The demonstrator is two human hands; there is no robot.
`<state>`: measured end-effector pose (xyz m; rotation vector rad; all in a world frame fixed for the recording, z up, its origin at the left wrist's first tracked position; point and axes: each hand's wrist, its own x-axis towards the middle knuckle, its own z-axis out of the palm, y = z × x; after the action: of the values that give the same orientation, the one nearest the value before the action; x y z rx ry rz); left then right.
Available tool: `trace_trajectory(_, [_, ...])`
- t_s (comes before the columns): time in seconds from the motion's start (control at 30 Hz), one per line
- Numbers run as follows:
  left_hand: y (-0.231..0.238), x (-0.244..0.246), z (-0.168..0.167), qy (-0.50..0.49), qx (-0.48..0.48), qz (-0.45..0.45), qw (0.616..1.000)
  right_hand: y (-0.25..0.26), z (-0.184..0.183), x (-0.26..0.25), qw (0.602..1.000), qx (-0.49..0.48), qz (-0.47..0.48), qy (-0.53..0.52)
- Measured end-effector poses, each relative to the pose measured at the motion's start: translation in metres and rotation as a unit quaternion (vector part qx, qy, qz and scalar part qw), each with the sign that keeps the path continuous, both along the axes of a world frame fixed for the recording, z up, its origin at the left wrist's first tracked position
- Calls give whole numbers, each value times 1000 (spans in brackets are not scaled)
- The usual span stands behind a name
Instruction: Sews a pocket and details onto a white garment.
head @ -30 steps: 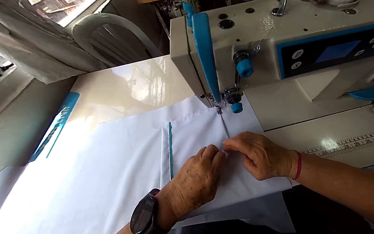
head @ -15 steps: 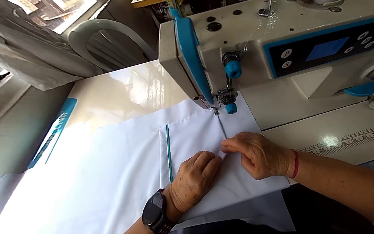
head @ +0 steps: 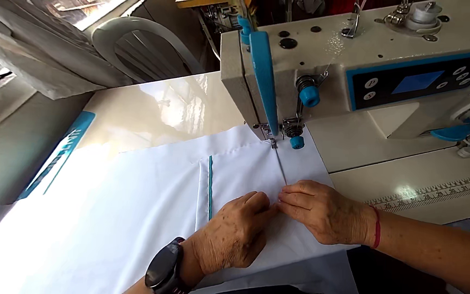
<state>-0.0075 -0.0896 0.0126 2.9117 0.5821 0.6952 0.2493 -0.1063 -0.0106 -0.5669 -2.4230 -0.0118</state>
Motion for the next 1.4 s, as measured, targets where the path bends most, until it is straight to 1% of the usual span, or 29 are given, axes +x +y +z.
trace_trajectory(0.07, [8,-5,0,10,12,-25,1000,-8,-1,2,1000,1,-13,-15])
trace_trajectory(0.17, [13,-10,-12,-22,-19,-59,998,-14,1,2,999,-6,-40,-22])
trace_trajectory(0.23, [11,-12,-18,-36,-24,-64,997,-15,2,5,998,-15,-56,-27])
trace_trajectory(0.3, [9,-11,-21,-40,-24,-57,997,-16,3,11,998,-25,-52,-25])
trace_trajectory(0.4, [12,-13,-20,-41,-35,-61,997,-13,6,15,999,-12,-41,12])
trace_trajectory(0.57, [29,-27,-18,-26,-58,-103,993,-31,3,-1,999,1,-40,-23])
trace_trajectory(0.77, [20,-23,-19,-22,-44,-72,996,-33,3,4,999,-1,-30,-30])
trace_trajectory(0.97, [20,-25,-19,-16,-47,-67,997,-32,4,4,999,-10,-24,-32])
trace_trajectory(1.23, [40,-22,-17,-9,-48,-59,997,-11,8,4,999,-17,-31,-38])
trace_trajectory(1.4, [40,-20,-16,-6,-49,-56,997,-10,8,5,998,-16,-33,-42])
